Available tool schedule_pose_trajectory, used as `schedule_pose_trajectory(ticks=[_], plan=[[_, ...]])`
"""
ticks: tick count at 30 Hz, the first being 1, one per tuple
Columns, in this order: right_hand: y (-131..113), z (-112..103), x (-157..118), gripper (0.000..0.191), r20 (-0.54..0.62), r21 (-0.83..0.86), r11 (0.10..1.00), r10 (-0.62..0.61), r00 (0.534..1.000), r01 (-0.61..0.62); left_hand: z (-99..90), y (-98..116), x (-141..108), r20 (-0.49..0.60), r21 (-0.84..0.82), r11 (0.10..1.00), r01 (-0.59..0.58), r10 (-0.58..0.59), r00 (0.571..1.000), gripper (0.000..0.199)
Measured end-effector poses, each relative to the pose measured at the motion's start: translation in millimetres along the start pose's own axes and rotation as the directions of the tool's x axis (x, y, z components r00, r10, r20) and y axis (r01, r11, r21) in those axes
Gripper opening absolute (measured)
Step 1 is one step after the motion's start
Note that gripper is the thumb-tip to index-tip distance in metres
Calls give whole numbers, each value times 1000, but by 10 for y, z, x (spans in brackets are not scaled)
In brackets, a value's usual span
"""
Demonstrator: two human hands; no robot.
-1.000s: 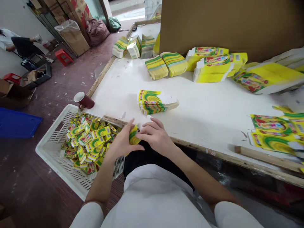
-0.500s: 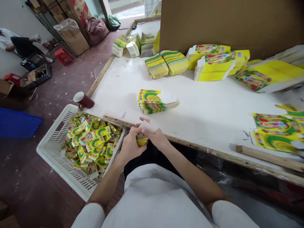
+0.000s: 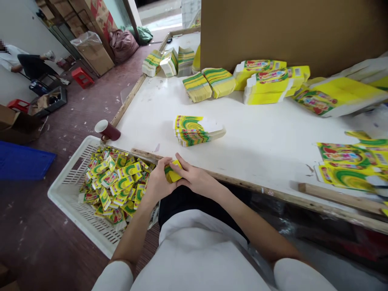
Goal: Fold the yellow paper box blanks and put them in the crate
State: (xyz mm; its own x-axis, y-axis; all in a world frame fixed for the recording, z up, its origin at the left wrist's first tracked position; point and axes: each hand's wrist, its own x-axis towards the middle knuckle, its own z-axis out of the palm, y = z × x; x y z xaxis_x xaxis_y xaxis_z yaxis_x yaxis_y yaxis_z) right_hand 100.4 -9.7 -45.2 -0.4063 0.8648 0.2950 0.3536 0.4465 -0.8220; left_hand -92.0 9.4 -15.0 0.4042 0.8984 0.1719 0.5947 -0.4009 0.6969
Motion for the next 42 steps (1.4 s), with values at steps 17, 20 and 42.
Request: schedule_pose_trajectory(ticks=[17, 20, 42], plan=[[362, -456, 493, 54, -439, -113, 980, 101, 893, -166, -531, -492, -73, -135, 353, 901, 252, -217, 967, 61], [640, -677, 648, 44, -491, -280, 879, 214, 845, -386, -676, -626, -130, -195, 344, 890, 299, -244, 950, 63], [-155, 345, 195, 45, -167, 562, 814, 287, 943, -148, 341, 114, 207, -214, -957, 280, -71, -520, 827, 49]])
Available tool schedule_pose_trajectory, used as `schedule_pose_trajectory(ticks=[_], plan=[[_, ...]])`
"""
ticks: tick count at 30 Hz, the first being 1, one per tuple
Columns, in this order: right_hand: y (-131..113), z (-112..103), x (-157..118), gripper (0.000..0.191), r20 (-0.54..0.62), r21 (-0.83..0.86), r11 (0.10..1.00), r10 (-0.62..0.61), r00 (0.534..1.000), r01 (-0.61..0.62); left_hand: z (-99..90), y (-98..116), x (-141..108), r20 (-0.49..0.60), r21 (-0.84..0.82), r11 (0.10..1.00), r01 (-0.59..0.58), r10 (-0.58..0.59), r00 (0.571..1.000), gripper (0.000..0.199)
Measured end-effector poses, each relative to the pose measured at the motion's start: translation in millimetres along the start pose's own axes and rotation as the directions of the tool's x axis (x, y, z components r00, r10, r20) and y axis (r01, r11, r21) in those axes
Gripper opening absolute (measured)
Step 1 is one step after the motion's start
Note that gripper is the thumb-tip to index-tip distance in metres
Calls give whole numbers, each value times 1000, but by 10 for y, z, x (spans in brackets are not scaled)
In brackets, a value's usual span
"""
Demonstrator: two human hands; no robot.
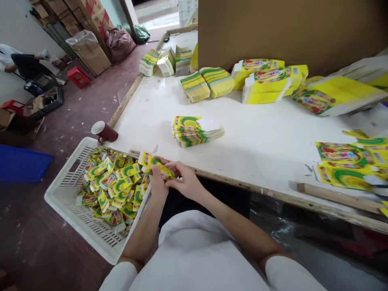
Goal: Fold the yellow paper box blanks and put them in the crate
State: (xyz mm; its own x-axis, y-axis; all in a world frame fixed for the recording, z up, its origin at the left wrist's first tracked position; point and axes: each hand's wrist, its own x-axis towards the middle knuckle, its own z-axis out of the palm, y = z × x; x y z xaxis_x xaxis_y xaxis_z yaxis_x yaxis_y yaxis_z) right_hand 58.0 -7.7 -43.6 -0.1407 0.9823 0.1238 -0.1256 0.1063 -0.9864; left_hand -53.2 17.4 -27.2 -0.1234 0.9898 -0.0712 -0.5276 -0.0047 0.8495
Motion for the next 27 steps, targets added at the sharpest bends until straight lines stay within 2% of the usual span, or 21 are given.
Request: schedule_pose_trajectory(ticks=[3, 5, 7, 9, 11, 13, 14, 16, 17, 18, 20, 21, 22, 23, 24, 26, 27], plan=[[-23, -148, 68, 26, -45, -116, 991, -76, 996, 71, -144, -38, -4, 64, 156, 986, -56, 46, 997, 56], [-46, -243, 84, 12, -21, -189, 973, -136, 990, 130, -244, -64, 13, 19, 274, 951, -140, 140, 990, 46], [-60, -331, 83, 12, 5, -278, 942, -196, 981, 189, -340, -47, 50, -5, 377, 910, -172, 188, 982, 33], [-65, -415, 73, 15, 7, -399, 882, -269, 963, 249, -422, 52, 100, 85, 442, 881, -171, 148, 985, 35], [-72, -483, 57, 18, 0, -572, 762, -369, 929, 303, -471, 225, 148, 253, 493, 843, -215, 98, 963, 61], [-92, -507, 31, 21, 58, -715, 597, -467, 882, 363, -471, 410, 166, 418, 597, 734, -324, 60, 906, 93], [-108, -498, 14, 23, 122, -746, 525, -499, 858, 411, -451, 481, 159, 482, 669, 641, -376, 11, 876, 103], [-148, -441, -24, 28, 238, -738, 452, -521, 819, 502, -383, 547, 111, 536, 791, 435, -430, -153, 830, 98], [-167, -403, -42, 28, 246, -722, 461, -526, 815, 515, -344, 540, 75, 527, 824, 364, -433, -216, 822, 88], [-183, -364, -55, 31, 197, -707, 506, -532, 824, 495, -306, 512, 35, 508, 846, 323, -425, -245, 826, 77], [-197, -297, -64, 55, -35, -620, 688, -505, 863, 377, -249, 420, -41, 473, 867, 281, -411, -207, 856, 66], [-194, -272, -58, 67, -153, -515, 800, -439, 885, 307, -232, 369, -74, 465, 871, 257, -419, -155, 872, 68], [-186, -251, -46, 70, -225, -370, 898, -335, 915, 238, -222, 321, -102, 467, 871, 228, -435, -109, 878, 74], [-175, -235, -30, 66, -232, -210, 965, -208, 950, 160, -217, 278, -126, 482, 865, 201, -460, -76, 873, 79], [-160, -221, -12, 59, -186, -68, 995, -85, 979, 73, -214, 241, -145, 509, 851, 182, -493, -55, 859, 84], [-127, -204, 21, 49, -53, 95, 992, 90, 995, -85, -213, 187, -171, 590, 798, 172, -577, -28, 807, 85], [-109, -201, 33, 47, -12, 114, 985, 131, 991, -129, -213, 171, -179, 629, 767, 174, -617, -18, 777, 81]])
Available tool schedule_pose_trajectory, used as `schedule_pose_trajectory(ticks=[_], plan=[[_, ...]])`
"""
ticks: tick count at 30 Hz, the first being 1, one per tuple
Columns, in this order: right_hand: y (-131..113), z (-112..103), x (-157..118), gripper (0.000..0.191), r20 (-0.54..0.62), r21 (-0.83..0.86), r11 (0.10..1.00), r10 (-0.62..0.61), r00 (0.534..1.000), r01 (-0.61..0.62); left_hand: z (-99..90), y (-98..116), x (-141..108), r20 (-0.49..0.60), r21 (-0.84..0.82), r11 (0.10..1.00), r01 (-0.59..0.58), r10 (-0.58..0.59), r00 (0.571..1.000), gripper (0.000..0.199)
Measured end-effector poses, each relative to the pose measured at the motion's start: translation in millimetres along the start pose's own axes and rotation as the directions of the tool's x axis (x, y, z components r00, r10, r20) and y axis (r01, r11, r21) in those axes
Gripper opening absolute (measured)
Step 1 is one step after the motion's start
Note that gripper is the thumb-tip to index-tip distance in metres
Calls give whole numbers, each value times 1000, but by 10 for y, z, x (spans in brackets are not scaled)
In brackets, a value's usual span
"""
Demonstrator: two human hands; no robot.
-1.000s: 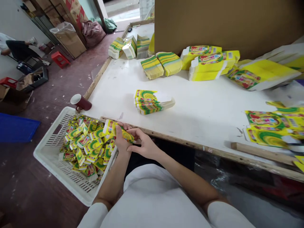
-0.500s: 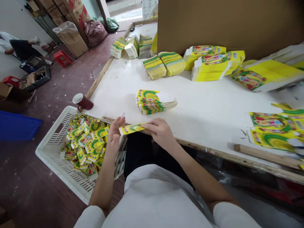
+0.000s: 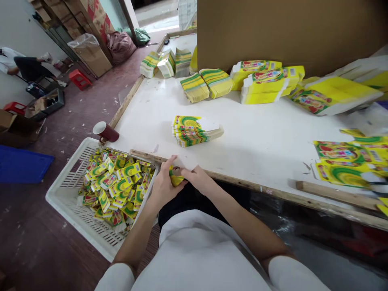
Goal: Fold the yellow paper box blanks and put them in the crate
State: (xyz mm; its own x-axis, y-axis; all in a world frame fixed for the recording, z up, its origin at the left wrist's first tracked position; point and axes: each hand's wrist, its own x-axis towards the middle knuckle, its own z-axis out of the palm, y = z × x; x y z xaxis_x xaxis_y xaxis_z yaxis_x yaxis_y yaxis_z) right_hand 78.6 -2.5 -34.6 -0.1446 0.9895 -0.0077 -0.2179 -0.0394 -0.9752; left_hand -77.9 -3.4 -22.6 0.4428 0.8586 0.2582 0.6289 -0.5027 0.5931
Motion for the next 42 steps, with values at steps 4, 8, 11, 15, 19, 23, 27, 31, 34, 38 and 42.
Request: schedule_pose_trajectory(ticks=[4, 8, 11, 15, 19, 23, 27, 31, 34, 38, 42], plan=[[91, -33, 9, 54, 80, -1, 1000, -15, 997, 15, 11, -23, -7, 22, -15, 998, -58, 59, 998, 64], [180, -55, -34, 72, 222, -66, 975, -192, 956, 211, 9, -133, 13, 101, -82, 995, 58, -50, 994, 69], [170, -64, -40, 55, 275, -333, 866, -288, 917, 372, 25, -224, 39, 19, -137, 989, 52, -50, 999, 69], [29, -195, 12, 35, 334, -483, 750, -320, 887, 452, -37, -233, 73, -12, -153, 969, 193, -197, 980, 71], [-116, -368, 50, 29, 460, -497, 743, -212, 862, 448, -119, -133, 78, 95, -123, 968, 219, -208, 973, 75], [-104, -377, 17, 26, 405, -544, 758, -139, 904, 360, -88, -61, 63, 79, -51, 987, 150, -146, 986, 72], [17, -307, -29, 32, 329, -491, 803, -189, 925, 339, -25, -49, 66, 18, -23, 988, 153, -152, 988, 72], [108, -196, -14, 43, 262, -439, 837, -230, 937, 328, -18, -49, 84, -17, -19, 992, 128, -128, 992, 72], [80, -167, 98, 67, 204, -477, 808, -282, 938, 347, -200, -191, 59, -28, 29, 977, 209, -209, 978, 65], [-56, -451, 461, 61, -1, -673, 668, -431, 903, 318, -749, -663, -92, -133, 365, 815, 450, -433, 891, 66], [-40, -856, 861, 46, -223, -853, 519, -452, 864, 51, -1113, -1008, -274, -222, 477, 686, 550, -511, 830, 80]])
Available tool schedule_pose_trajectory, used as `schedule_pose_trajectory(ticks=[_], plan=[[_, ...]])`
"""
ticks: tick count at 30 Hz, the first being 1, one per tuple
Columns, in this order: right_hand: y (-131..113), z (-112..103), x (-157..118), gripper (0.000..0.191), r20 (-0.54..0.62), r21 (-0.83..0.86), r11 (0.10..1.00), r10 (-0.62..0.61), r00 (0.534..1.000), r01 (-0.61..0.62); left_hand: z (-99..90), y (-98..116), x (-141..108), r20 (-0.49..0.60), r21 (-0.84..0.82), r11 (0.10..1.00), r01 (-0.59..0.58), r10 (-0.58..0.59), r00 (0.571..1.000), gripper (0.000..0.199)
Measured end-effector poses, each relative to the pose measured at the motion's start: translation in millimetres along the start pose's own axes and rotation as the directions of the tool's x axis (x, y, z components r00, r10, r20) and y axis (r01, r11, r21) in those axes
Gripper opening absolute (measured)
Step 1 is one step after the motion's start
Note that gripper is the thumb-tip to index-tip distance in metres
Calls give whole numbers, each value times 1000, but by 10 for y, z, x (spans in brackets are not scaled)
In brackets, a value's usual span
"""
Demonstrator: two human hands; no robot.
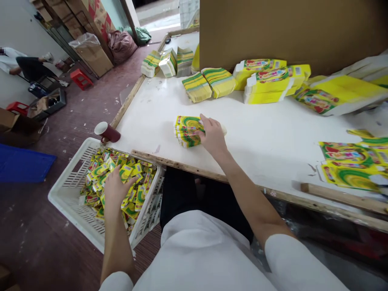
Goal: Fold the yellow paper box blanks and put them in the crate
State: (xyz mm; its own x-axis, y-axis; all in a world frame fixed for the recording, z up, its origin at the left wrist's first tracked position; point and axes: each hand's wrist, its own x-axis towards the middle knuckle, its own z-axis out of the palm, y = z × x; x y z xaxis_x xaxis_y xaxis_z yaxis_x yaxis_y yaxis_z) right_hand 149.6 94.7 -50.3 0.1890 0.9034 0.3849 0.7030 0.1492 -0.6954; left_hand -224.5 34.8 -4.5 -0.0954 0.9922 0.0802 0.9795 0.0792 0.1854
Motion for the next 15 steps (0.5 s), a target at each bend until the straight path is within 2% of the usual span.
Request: schedule_pose_trajectory(ticks=[3, 6, 8, 10, 12, 14, 15], plan=[[177, 69, 103, 37, 80, -95, 995, 27, 996, -19, 73, 43, -43, 105, -185, 983, 7, 13, 994, 68], [187, 49, 90, 36, 55, -96, 995, 13, 998, -7, 210, 341, -92, 193, -430, 903, -17, 110, 975, 58], [94, -22, 45, 38, 31, -70, 997, 30, 999, -28, 305, 592, -112, 223, -584, 811, -42, 209, 952, 55], [-77, -103, -56, 40, 26, 7, 1000, 18, 999, -18, 398, 853, -131, 230, -755, 654, -34, 313, 922, 61], [-305, -153, -240, 42, 62, 160, 987, -38, 997, 28, 481, 1113, -162, 182, -916, 402, 14, 383, 906, 73], [-547, -148, -493, 38, 158, 357, 934, -93, 983, 31, 534, 1358, -206, 107, -991, 117, 70, 356, 928, 74], [-657, -127, -628, 38, 253, 462, 887, -127, 959, -5, 543, 1465, -230, 81, -996, -9, 87, 299, 951, 68]])
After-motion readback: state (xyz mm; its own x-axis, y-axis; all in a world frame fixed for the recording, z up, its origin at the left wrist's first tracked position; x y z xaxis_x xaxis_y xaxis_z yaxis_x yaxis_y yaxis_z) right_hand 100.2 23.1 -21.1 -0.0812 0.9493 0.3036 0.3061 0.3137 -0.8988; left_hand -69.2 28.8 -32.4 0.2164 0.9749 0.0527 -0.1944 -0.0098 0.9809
